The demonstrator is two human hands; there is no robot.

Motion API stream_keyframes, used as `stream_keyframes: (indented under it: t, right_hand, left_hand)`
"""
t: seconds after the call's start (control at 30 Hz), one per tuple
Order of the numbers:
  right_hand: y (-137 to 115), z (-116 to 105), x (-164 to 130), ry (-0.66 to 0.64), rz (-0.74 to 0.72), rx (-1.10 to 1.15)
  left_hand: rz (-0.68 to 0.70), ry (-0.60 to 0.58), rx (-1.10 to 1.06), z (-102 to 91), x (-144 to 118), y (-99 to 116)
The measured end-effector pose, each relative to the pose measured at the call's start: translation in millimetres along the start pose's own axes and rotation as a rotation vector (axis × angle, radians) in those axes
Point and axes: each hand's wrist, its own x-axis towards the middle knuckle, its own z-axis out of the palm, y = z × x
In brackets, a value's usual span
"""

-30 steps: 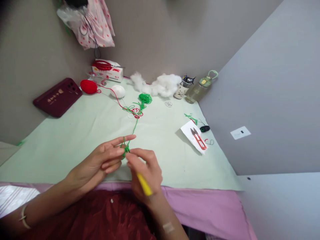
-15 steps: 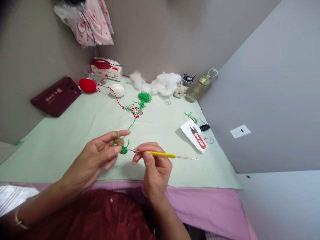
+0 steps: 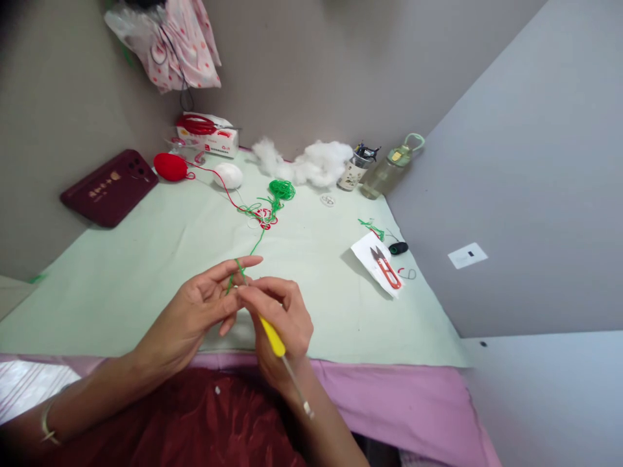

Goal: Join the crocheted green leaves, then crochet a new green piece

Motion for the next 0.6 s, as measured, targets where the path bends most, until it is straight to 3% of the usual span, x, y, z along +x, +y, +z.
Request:
stream_keyframes:
  t: [0.1, 0.3, 0.6]
  right_hand:
    - [3, 1, -1, 0.019, -0.038, 0.005]
    - [11, -4, 7, -0.052, 0.221, 0.351]
    - [9, -6, 14, 0.056, 0.361, 0.499]
  left_hand:
    - [-0.079, -0.038, -0.092, 2.3, 1, 1]
    - [-0.117, -0.071, -0.149, 1.9, 2, 3]
    - [-0.155, -0.099, -0.170, -3.6, 2, 3]
